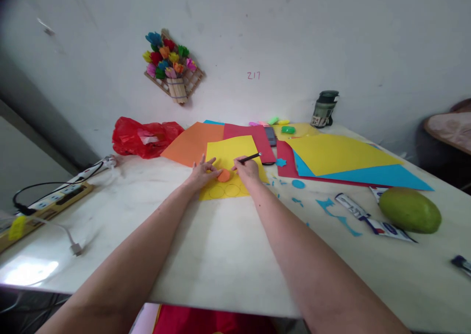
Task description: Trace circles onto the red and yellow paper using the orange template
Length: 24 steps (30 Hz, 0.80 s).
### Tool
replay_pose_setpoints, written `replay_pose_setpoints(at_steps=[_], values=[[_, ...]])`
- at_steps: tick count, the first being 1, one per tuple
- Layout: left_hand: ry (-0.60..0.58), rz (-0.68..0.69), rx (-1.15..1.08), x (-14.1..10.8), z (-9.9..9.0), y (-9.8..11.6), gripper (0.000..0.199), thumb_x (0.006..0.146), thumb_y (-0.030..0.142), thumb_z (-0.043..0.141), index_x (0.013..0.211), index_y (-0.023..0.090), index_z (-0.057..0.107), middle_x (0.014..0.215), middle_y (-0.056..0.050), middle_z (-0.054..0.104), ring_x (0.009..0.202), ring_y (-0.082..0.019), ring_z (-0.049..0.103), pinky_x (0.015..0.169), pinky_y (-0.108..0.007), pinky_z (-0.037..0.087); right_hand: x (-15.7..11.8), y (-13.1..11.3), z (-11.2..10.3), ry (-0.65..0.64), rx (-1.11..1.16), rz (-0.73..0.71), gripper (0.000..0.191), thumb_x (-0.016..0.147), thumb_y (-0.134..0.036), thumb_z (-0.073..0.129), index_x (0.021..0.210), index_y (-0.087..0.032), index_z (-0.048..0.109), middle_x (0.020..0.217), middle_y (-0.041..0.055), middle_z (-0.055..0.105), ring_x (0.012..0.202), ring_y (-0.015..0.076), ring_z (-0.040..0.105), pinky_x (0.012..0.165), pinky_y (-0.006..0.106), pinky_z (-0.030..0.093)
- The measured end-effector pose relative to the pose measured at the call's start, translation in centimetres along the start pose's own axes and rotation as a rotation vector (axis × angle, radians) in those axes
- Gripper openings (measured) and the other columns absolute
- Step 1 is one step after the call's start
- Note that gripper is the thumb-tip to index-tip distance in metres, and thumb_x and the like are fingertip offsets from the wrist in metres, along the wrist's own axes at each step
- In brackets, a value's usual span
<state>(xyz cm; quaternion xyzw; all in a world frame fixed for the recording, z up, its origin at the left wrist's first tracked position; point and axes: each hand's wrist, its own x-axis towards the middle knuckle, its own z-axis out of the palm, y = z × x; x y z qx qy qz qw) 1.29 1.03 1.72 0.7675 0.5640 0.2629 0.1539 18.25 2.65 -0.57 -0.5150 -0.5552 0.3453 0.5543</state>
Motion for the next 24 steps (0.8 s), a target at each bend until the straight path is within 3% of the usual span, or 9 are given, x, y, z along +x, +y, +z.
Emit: replay_pose_setpoints(at_steps=[24], values=[[-0.02,0.016,0.136,0.5,0.8,-0.4,0.029,0.066,0.051,0.05,0.061,0.023,0.057,0.127,0.0,0.037,0.123,-0.025,0.007,0.093,-0.051,-0.006,0.2,0.8,0.4,-0.028,-0.051,-0.037,0.021,0.065,-0.032,0.05,0.077,-0.015,0.055,0.055,0.0014,0.059,0.042,0.0076,0.05,0.043,0.018,0.042]])
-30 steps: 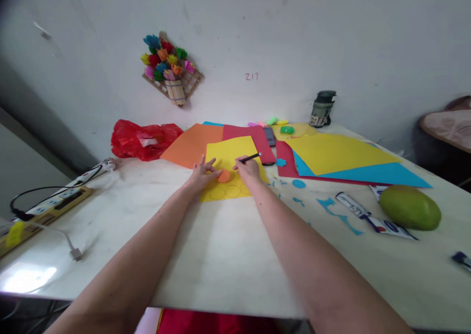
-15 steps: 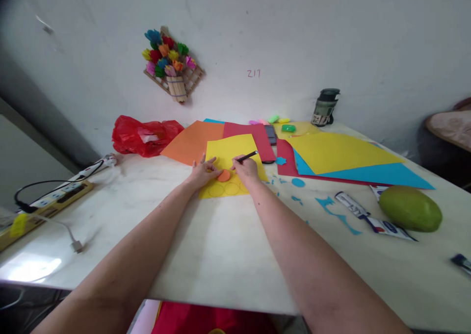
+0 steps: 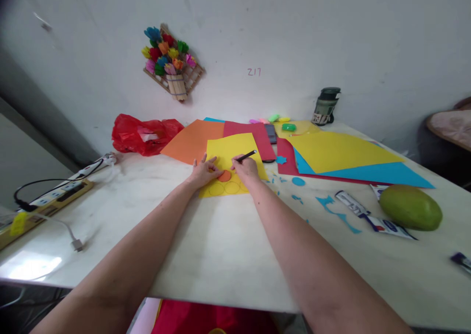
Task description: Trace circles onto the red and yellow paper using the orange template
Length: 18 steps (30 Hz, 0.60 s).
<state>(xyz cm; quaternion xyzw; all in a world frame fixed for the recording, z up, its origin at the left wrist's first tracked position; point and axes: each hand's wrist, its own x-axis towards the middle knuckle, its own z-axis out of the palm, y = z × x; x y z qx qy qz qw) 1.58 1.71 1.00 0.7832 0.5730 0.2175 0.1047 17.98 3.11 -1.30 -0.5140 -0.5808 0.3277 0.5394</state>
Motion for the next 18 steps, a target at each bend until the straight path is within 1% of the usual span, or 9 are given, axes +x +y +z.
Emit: replay_pose_setpoints(at_steps=[8,11,18], values=[[-0.016,-0.012,0.073,0.13,0.15,-0.11,0.033,0.066,0.055,0.047,0.064,0.024,0.058,0.128,0.001,0.035,0.123,-0.024,0.006,0.094,-0.049,-0.006,0.17,0.51,0.09,0.003,-0.034,-0.044,0.02,0.066,-0.032,0.05,0.077,-0.015,0.055,0.054,0.0005,0.06,0.043,0.0078,0.051,0.045,0.019,0.041],[-0.004,-0.013,0.096,0.19,0.31,-0.2,0.034,0.067,0.056,0.046,0.065,0.024,0.058,0.129,0.002,0.033,0.123,-0.024,0.004,0.095,-0.048,-0.007,0.13,0.54,0.05,0.005,-0.04,-0.069,0.02,0.067,-0.032,0.049,0.076,-0.016,0.056,0.054,0.0003,0.06,0.044,0.008,0.052,0.045,0.018,0.042],[0.009,-0.019,0.145,0.09,0.42,-0.19,0.037,0.067,0.058,0.044,0.068,0.024,0.059,0.131,0.005,0.029,0.124,-0.023,-0.003,0.096,-0.044,-0.01,-0.27,-0.25,-0.11,-0.004,-0.034,-0.036,0.022,0.068,-0.034,0.048,0.076,-0.015,0.056,0.055,0.0013,0.06,0.038,0.0068,0.049,0.042,0.019,0.042]])
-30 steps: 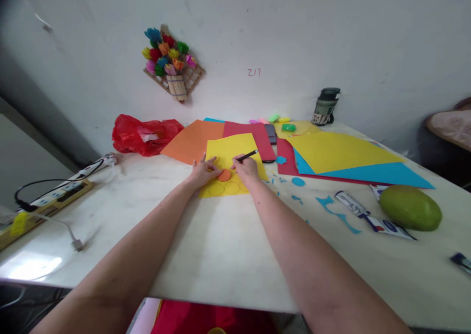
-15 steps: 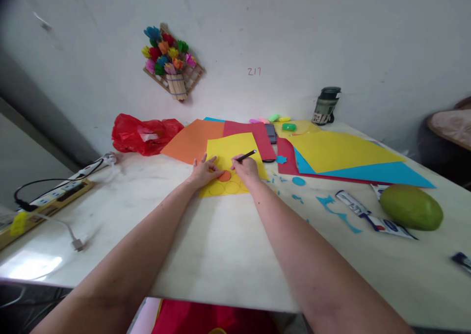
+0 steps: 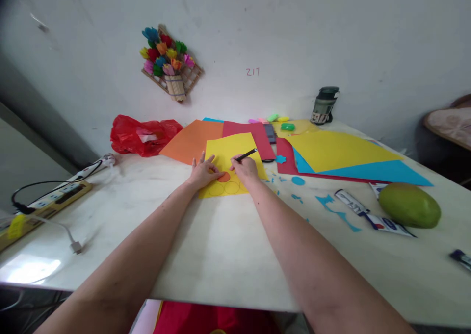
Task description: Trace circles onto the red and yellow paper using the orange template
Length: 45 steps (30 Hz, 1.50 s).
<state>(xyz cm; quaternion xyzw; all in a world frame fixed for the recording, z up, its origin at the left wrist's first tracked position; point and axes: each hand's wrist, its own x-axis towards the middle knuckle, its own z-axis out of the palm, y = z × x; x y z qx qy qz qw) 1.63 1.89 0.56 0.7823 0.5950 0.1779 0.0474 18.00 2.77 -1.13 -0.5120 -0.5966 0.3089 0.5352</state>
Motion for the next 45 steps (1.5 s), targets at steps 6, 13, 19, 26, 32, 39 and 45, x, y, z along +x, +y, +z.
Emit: replay_pose_setpoints(at_steps=[6,13,19,26,32,39,45], values=[[0.0,-0.008,0.044,-0.2,-0.2,0.2,0.039,0.067,0.06,0.043,0.07,0.025,0.06,0.132,0.005,0.027,0.124,-0.022,-0.004,0.096,-0.042,-0.01,-0.4,-0.6,-0.1,-0.003,0.03,0.006,0.022,0.068,-0.034,0.049,0.075,-0.014,0.055,0.053,0.0021,0.059,0.039,0.0065,0.048,0.041,0.017,0.041],[0.018,0.012,0.06,-0.3,-0.2,0.3,0.04,0.066,0.06,0.045,0.07,0.024,0.06,0.132,0.005,0.026,0.124,-0.023,-0.002,0.097,-0.042,-0.01,-0.3,-0.5,0.0,-0.005,0.046,0.002,0.021,0.068,-0.033,0.049,0.076,-0.014,0.055,0.052,0.0018,0.059,0.04,0.0071,0.049,0.041,0.017,0.041],[0.07,0.061,0.022,-0.4,-0.4,0.4,0.035,0.066,0.057,0.048,0.066,0.024,0.059,0.13,0.003,0.031,0.123,-0.024,0.003,0.096,-0.046,-0.007,-0.2,-0.2,0.1,0.003,0.044,0.0,0.021,0.067,-0.033,0.049,0.075,-0.014,0.055,0.052,0.0015,0.059,0.039,0.0072,0.049,0.041,0.018,0.041],[0.101,0.056,0.037,-0.4,-0.2,0.4,0.034,0.064,0.058,0.05,0.067,0.024,0.057,0.132,0.002,0.027,0.124,-0.023,0.001,0.097,-0.046,-0.004,-0.1,-0.2,0.1,-0.012,0.045,0.018,0.022,0.069,-0.034,0.047,0.077,-0.015,0.054,0.051,0.0003,0.058,0.038,0.0068,0.048,0.04,0.017,0.039],[0.116,-0.06,0.065,-0.4,-0.2,0.3,0.049,0.057,0.063,0.053,0.091,0.027,0.051,0.135,-0.001,0.021,0.121,-0.025,-0.014,0.094,-0.051,-0.004,-0.7,-1.1,0.1,-0.033,-0.123,0.017,0.027,0.073,-0.038,0.041,0.081,-0.016,0.055,0.053,0.0004,0.061,0.046,0.0098,0.053,0.047,0.02,0.04],[0.014,-0.108,0.123,-0.4,-0.5,0.2,0.066,0.058,0.069,0.044,0.111,0.03,0.04,0.136,-0.001,0.016,0.117,-0.027,-0.023,0.091,-0.056,-0.009,-1.7,-3.1,-0.3,-0.071,-0.531,-0.103,0.024,0.076,-0.035,0.04,0.08,-0.021,0.058,0.059,0.0004,0.064,0.072,0.0159,0.057,0.059,0.023,0.037],[0.028,-0.135,0.099,-0.5,-0.9,-0.1,0.054,0.075,0.059,0.028,0.121,0.031,0.03,0.136,0.003,0.014,0.119,-0.024,-0.021,0.093,-0.053,-0.008,-1.8,-3.4,-0.3,-0.076,-0.611,-0.11,0.027,0.077,-0.037,0.038,0.082,-0.021,0.059,0.066,0.0029,0.065,0.074,0.0167,0.058,0.059,0.023,0.036]])
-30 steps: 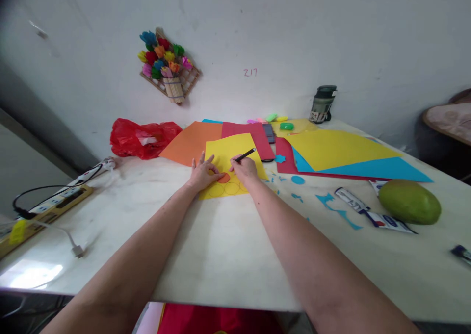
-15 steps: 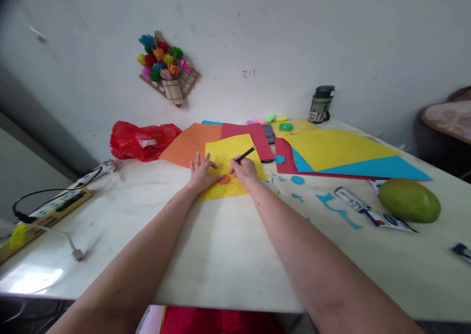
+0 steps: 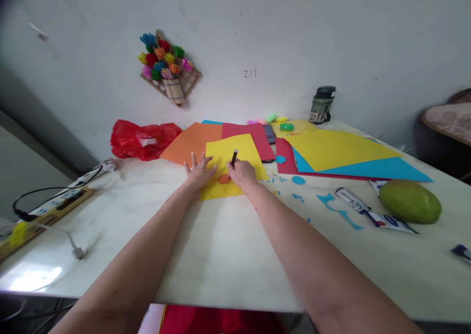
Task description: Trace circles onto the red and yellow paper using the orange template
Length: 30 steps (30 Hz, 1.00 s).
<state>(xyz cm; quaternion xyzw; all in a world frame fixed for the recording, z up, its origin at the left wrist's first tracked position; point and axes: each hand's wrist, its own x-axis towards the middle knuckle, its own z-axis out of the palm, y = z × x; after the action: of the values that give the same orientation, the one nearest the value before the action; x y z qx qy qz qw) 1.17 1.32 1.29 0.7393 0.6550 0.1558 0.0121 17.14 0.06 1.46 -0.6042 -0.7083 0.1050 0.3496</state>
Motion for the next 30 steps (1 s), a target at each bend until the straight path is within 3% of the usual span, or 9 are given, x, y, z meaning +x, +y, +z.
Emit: replay_pose_setpoints(at_steps=[5,15,24,30], values=[[-0.071,0.032,0.015,0.0,-0.2,-0.4,0.064,0.069,0.061,0.037,0.124,0.03,0.027,0.137,0.002,0.014,0.118,-0.025,-0.022,0.091,-0.055,-0.009,0.0,0.0,0.1,0.008,-0.043,-0.001,0.027,0.077,-0.037,0.038,0.081,-0.021,0.06,0.071,0.0042,0.065,0.073,0.0169,0.057,0.058,0.023,0.036],[-0.125,0.088,0.116,-0.3,0.1,-0.2,0.08,0.059,0.071,0.039,0.126,0.029,0.024,0.136,-0.004,0.015,0.117,-0.028,-0.022,0.088,-0.058,-0.012,0.0,0.4,0.3,0.036,-0.021,-0.035,0.029,0.077,-0.038,0.038,0.078,-0.021,0.061,0.066,0.0034,0.065,0.067,0.0158,0.057,0.057,0.023,0.036],[-0.169,0.078,0.104,-0.4,-0.1,0.0,0.076,0.061,0.069,0.039,0.126,0.031,0.024,0.137,-0.003,0.013,0.117,-0.028,-0.021,0.088,-0.057,-0.01,0.0,0.4,0.6,0.084,0.167,-0.031,0.032,0.072,-0.046,0.043,0.077,-0.021,0.061,0.065,0.0024,0.064,0.065,0.0137,0.058,0.058,0.022,0.039],[-0.182,0.08,0.086,-0.4,-0.1,0.0,0.076,0.061,0.07,0.038,0.125,0.032,0.026,0.137,-0.003,0.014,0.117,-0.028,-0.022,0.088,-0.058,-0.01,1.0,1.5,1.2,0.048,0.353,-0.031,0.027,0.07,-0.042,0.047,0.073,-0.018,0.06,0.062,0.0023,0.062,0.062,0.0127,0.058,0.057,0.022,0.042]])
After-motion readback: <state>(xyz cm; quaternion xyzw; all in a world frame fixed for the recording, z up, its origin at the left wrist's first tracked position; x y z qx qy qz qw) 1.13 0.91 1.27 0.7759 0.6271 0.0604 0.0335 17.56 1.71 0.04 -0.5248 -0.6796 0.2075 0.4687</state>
